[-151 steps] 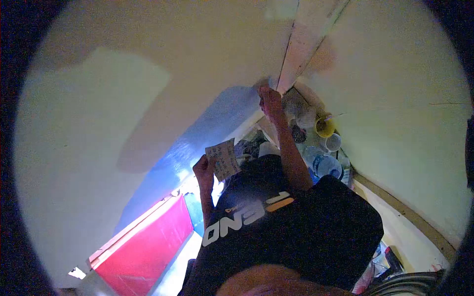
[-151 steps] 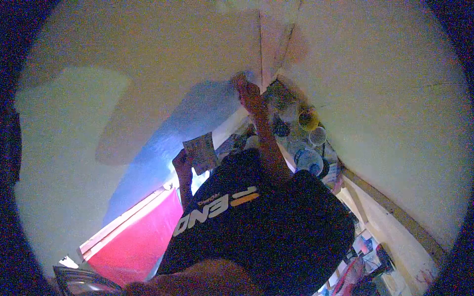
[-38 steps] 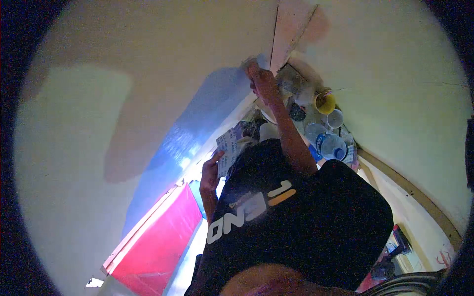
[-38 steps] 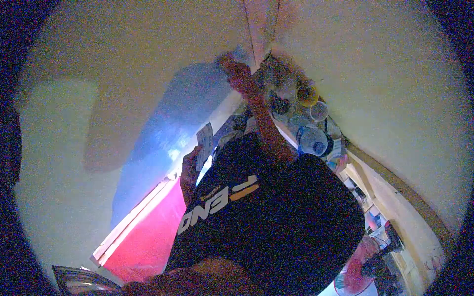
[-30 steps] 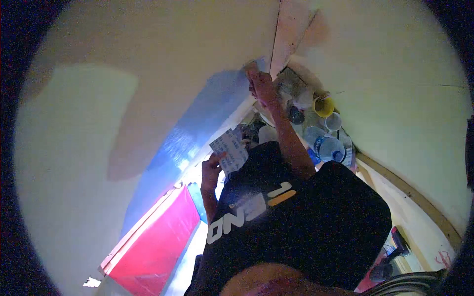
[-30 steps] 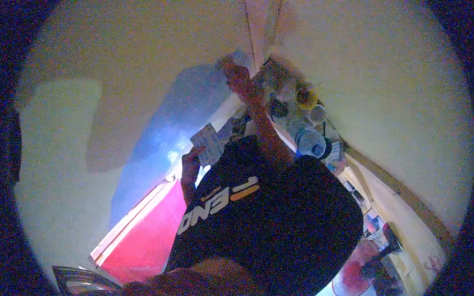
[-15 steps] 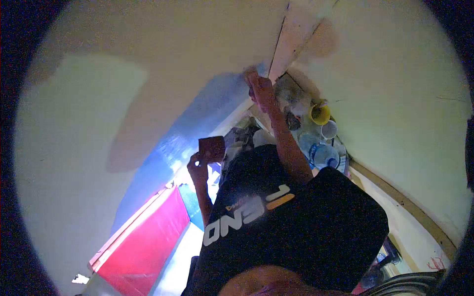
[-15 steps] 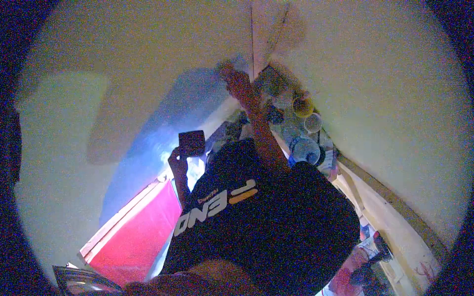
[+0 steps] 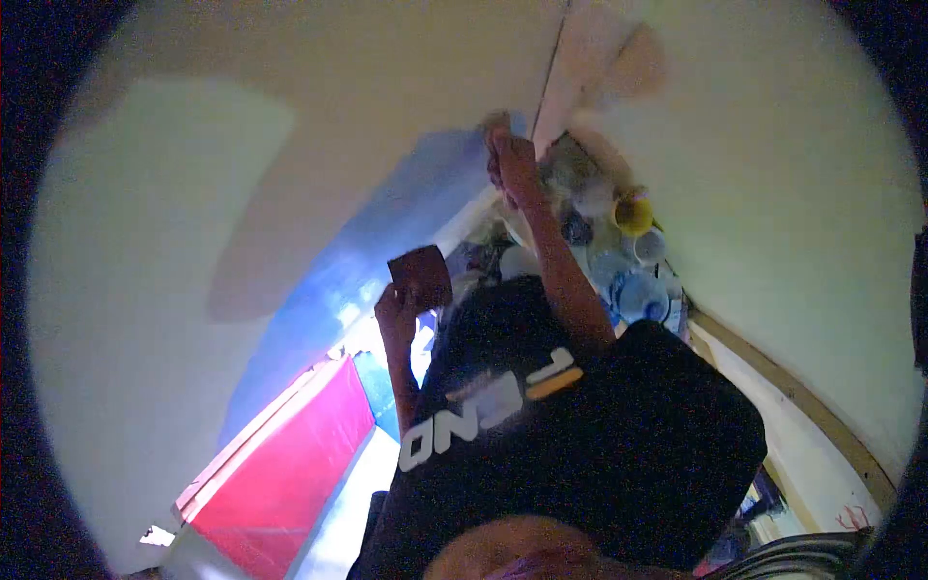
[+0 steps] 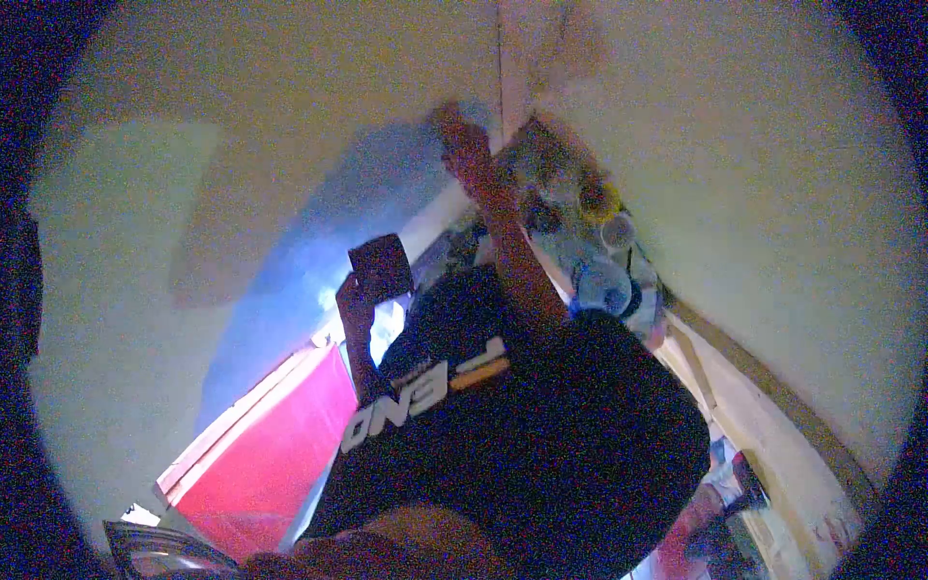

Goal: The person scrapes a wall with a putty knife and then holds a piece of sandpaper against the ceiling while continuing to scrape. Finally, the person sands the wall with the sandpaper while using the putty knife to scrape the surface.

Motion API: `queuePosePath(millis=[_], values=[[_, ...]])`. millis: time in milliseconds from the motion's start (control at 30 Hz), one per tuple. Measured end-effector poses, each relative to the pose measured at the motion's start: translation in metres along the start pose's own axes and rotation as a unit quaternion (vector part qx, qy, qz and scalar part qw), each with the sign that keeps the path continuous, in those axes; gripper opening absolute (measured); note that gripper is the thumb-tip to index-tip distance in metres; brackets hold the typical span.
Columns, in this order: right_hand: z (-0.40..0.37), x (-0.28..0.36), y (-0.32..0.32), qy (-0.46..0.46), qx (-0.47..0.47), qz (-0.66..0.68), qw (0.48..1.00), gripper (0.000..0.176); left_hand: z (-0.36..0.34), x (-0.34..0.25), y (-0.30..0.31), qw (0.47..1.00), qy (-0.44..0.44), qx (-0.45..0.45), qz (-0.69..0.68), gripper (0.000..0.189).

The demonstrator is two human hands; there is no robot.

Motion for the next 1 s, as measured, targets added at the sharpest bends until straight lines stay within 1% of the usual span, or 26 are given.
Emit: queuePosePath(millis=[33, 100, 133, 167, 233, 300, 367, 400, 467, 500, 533, 567, 600, 667, 700, 767, 800, 867, 900, 967, 1000], values=[[-0.015, 0.007, -0.008, -0.045, -0.026, 0.055, 0.997, 0.048, -0.007, 0.0, 0.004, 1.0, -0.01, -0.005, -0.008, 0.034], [-0.002, -0.022, 0.014, 0.067, -0.016, -0.068, 0.995, 0.049, -0.002, 0.001, 0.003, 0.998, -0.024, 0.022, 0.046, 0.036], [0.01, -0.039, 0.018, 0.076, -0.005, -0.078, 0.994, 0.049, -0.003, 0.002, 0.007, 0.996, -0.029, 0.035, 0.075, 0.037], [0.01, -0.027, 0.014, 0.084, 0.005, -0.087, 0.993, 0.049, -0.006, -0.012, 0.006, 0.996, -0.056, 0.029, 0.069, 0.036], [0.004, -0.008, 0.006, -0.008, 0.039, -0.01, 0.999, 0.049, 0.003, -0.016, -0.001, 0.996, -0.05, 0.024, 0.066, 0.035], [-0.021, -0.003, 0.015, -0.07, 0.02, -0.041, 0.997, 0.05, -0.008, -0.012, 0.0, 0.997, -0.027, 0.035, 0.071, 0.034], [-0.007, 0.004, 0.017, -0.067, 0.021, -0.047, 0.996, 0.051, -0.006, -0.008, -0.003, 0.998, -0.049, 0.006, 0.035, 0.035], [-0.005, -0.008, 0.016, -0.061, 0.026, -0.038, 0.997, 0.052, -0.005, -0.007, -0.002, 0.998, -0.056, -0.006, 0.018, 0.036], [0.005, -0.016, 0.022, -0.051, 0.027, -0.021, 0.998, 0.053, 0.001, -0.014, -0.008, 0.999, -0.007, -0.011, -0.035, 0.038], [0.003, -0.022, 0.023, -0.057, 0.022, -0.008, 0.998, 0.054, -0.009, -0.013, -0.007, 0.998, 0.028, -0.011, -0.057, 0.039], [0.003, -0.029, 0.024, -0.058, 0.018, 0.007, 0.998, 0.054, -0.014, 0.005, -0.006, 0.999, 0.023, -0.005, -0.048, 0.039], [0.004, -0.028, 0.026, 0.001, 0.011, -0.046, 0.999, 0.054, -0.009, 0.032, -0.006, 0.999, 0.008, -0.004, -0.043, 0.04], [0.002, -0.024, 0.027, 0.06, 0.003, -0.097, 0.993, 0.053, -0.004, 0.027, -0.006, 0.999, -0.008, -0.002, -0.037, 0.041], [0.011, -0.018, 0.027, 0.079, 0.01, -0.123, 0.989, 0.053, -0.001, 0.023, -0.01, 0.997, 0.003, -0.001, -0.072, 0.04], [0.001, 0.006, 0.022, 0.026, 0.023, -0.097, 0.995, 0.053, -0.001, 0.023, -0.013, 0.996, 0.017, 0.006, -0.085, 0.039], [-0.012, -0.004, 0.029, 0.02, 0.021, -0.073, 0.997, 0.053, -0.007, 0.038, -0.013, 0.995, -0.018, 0.038, -0.086, 0.035], [0.005, -0.029, 0.037, 0.084, 0.01, -0.074, 0.994, 0.053, -0.005, 0.029, -0.016, 0.997, 0.01, 0.024, -0.079, 0.035], [0.014, -0.018, 0.031, 0.116, 0.007, -0.068, 0.991, 0.053, -0.009, 0.001, -0.018, 0.996, 0.062, -0.006, -0.067, 0.034], [0.003, 0.011, 0.02, 0.08, 0.015, -0.064, 0.995, 0.053, -0.008, 0.003, -0.018, 0.994, 0.047, -0.008, -0.098, 0.035], [-0.012, 0.009, 0.02, 0.038, 0.02, -0.07, 0.997, 0.054, -0.005, 0.013, -0.017, 0.992, 0.058, 0.006, -0.108, 0.036], [-0.01, 0.001, 0.022, 0.045, 0.02, -0.078, 0.996, 0.055, -0.004, 0.017, -0.016, 0.992, 0.061, 0.013, -0.113, 0.036]])
Point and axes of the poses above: each hand's wrist, its own z-axis towards the middle knuckle, its own y-axis out of the back of the hand, x = y × z, the point moved 3 cm from there along z, towards the middle knuckle, and after that the axes turned 7 degrees about -y, right-handed, at the moved point
